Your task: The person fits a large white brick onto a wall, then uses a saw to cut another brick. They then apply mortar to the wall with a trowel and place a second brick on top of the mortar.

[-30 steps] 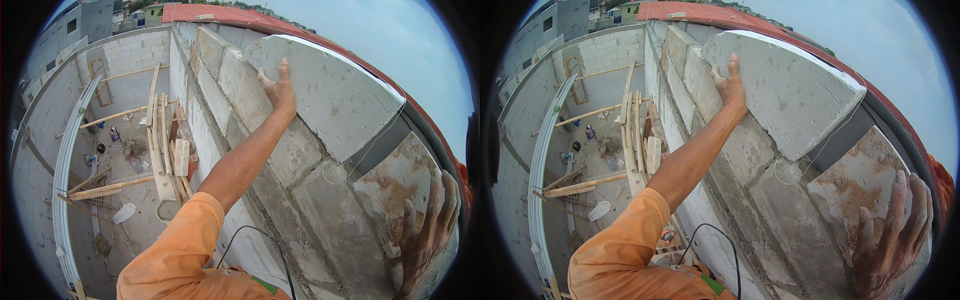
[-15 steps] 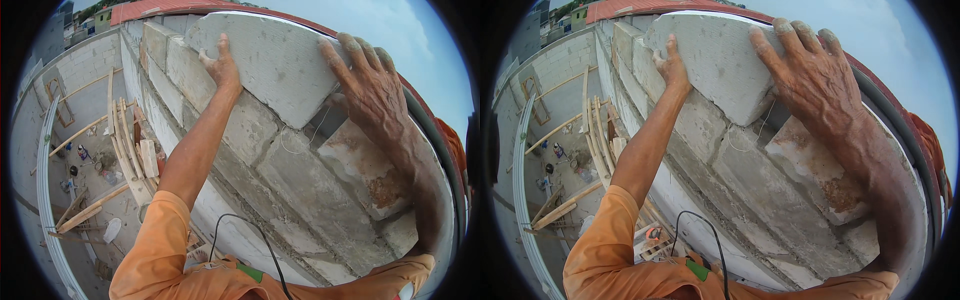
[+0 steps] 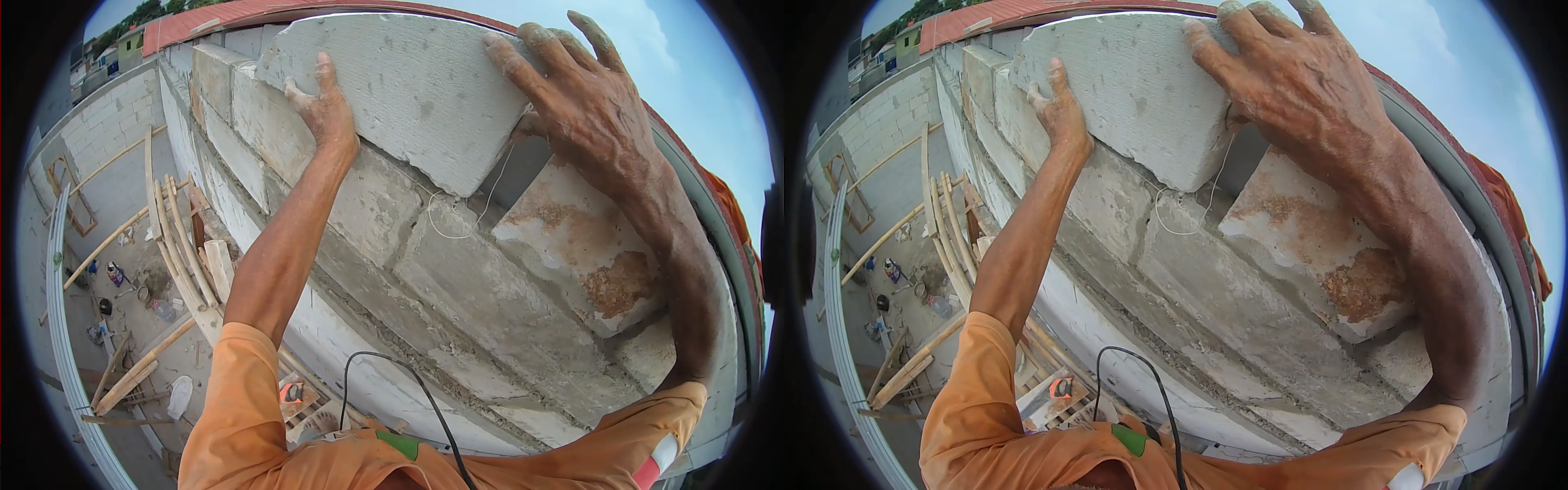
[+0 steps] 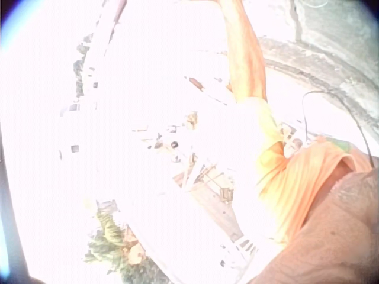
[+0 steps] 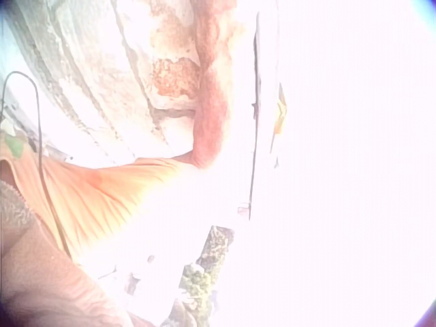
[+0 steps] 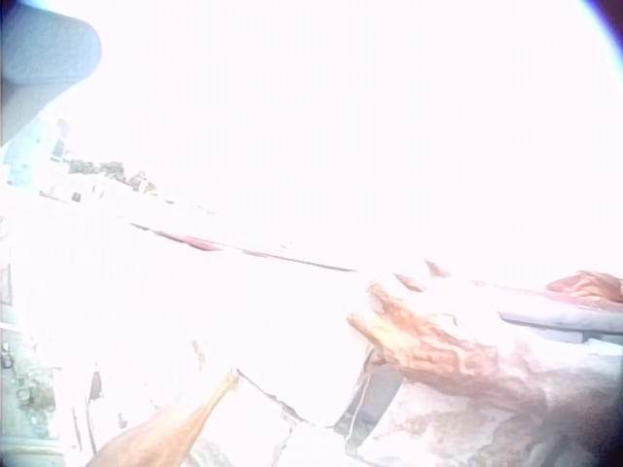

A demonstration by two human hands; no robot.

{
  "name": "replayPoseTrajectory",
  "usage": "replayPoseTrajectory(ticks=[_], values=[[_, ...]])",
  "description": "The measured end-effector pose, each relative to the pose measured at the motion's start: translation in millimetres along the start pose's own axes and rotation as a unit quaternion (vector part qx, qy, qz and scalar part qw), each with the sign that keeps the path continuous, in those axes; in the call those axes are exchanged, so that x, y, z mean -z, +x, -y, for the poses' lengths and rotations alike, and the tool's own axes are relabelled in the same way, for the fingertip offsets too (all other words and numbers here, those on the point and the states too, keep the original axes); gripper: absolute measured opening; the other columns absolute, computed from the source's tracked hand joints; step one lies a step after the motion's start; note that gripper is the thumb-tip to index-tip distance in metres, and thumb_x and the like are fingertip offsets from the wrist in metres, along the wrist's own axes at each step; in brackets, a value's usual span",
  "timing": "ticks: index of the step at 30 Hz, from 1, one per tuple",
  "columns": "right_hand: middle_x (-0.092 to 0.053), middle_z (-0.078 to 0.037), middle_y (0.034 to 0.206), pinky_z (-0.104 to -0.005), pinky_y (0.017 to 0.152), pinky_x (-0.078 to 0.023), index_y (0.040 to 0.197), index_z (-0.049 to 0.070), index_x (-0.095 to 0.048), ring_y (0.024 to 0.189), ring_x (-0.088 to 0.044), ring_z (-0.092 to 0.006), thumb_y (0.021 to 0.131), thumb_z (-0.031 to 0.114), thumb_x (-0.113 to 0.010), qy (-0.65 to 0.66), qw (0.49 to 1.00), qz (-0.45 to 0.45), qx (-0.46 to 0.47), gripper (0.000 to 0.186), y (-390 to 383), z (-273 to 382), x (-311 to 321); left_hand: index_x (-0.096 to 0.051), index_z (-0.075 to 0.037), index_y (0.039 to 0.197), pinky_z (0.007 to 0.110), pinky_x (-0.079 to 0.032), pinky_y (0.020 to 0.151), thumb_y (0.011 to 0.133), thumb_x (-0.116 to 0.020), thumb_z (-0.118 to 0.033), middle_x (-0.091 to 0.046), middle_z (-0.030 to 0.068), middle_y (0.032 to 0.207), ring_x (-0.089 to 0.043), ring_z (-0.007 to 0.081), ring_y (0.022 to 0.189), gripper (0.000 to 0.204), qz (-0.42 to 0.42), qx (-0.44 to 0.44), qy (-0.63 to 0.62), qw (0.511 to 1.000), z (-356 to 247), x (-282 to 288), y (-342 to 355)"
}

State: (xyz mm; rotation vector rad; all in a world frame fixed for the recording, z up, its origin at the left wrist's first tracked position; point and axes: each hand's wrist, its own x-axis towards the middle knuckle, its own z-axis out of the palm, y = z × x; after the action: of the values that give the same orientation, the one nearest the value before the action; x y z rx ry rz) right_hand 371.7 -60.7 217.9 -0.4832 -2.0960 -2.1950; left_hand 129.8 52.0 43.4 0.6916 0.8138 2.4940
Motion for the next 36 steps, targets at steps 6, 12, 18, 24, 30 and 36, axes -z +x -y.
replayPoseTrajectory(ticks=[6,12,18,24,30,36], values=[[-0.058,-0.007,0.136,-0.0417,0.124,-0.024,0.138,0.025,-0.053,0.131,-0.051,-0.0226,0.064,0.024,-0.088,0.062,0.997,0.018,-0.033,0.082,-2,13,8,-0.005,0.008,0.152,0.047,-0.026,0.118,0.085,-0.062,-0.067,-0.020,0.0317,0.150,-0.026,0.0408,0.142,0.115,0.001,-0.021,0.032,0.999,4,2,4],[-0.060,-0.014,0.129,-0.0485,0.120,-0.031,0.136,0.016,-0.052,0.125,-0.056,-0.0263,0.080,0.004,-0.074,0.126,0.987,-0.026,-0.097,0.061,-2,18,17,-0.004,0.005,0.153,0.047,-0.027,0.117,0.081,-0.068,-0.064,-0.023,0.0302,0.148,-0.028,0.0391,0.142,0.119,0.028,0.015,-0.007,0.999,-19,0,-5],[-0.066,-0.014,0.114,-0.0494,0.113,-0.038,0.135,0.010,-0.052,0.119,-0.060,-0.0279,0.077,0.015,-0.080,0.164,0.969,-0.042,-0.180,0.064,-8,-28,46,-0.008,0.004,0.153,0.046,-0.033,0.113,0.077,-0.076,-0.058,-0.031,0.0275,0.145,-0.035,0.0363,0.137,0.119,0.003,0.003,-0.019,1.000,-10,1,-4],[-0.067,-0.011,0.098,-0.0399,0.094,-0.049,0.105,0.005,-0.070,0.100,-0.063,-0.0239,0.081,0.012,-0.075,0.146,0.965,0.102,-0.193,0.026,-17,-34,36,-0.012,0.004,0.153,0.044,-0.036,0.111,0.076,-0.078,-0.057,-0.035,0.0254,0.145,-0.040,0.0349,0.133,0.118,-0.004,0.000,-0.031,1.000,-12,-1,-6],[-0.066,-0.012,0.095,-0.0387,0.086,-0.052,0.105,0.003,-0.069,0.097,-0.064,-0.0229,0.084,0.003,-0.067,0.139,0.958,0.161,-0.194,0.021,-12,-42,39,-0.014,0.002,0.154,0.044,-0.038,0.108,0.077,-0.079,-0.056,-0.037,0.0234,0.145,-0.043,0.0330,0.131,0.116,-0.010,0.008,-0.045,0.999,-15,0,-7],[-0.067,-0.012,0.093,-0.0395,0.078,-0.055,0.101,0.003,-0.068,0.092,-0.067,-0.0248,0.086,0.000,-0.062,0.131,0.969,0.126,-0.166,0.016,-13,-44,23,-0.014,0.001,0.154,0.043,-0.039,0.107,0.078,-0.079,-0.052,-0.037,0.0232,0.144,-0.044,0.0326,0.130,0.114,-0.006,0.016,-0.060,0.998,-21,-1,-9]])
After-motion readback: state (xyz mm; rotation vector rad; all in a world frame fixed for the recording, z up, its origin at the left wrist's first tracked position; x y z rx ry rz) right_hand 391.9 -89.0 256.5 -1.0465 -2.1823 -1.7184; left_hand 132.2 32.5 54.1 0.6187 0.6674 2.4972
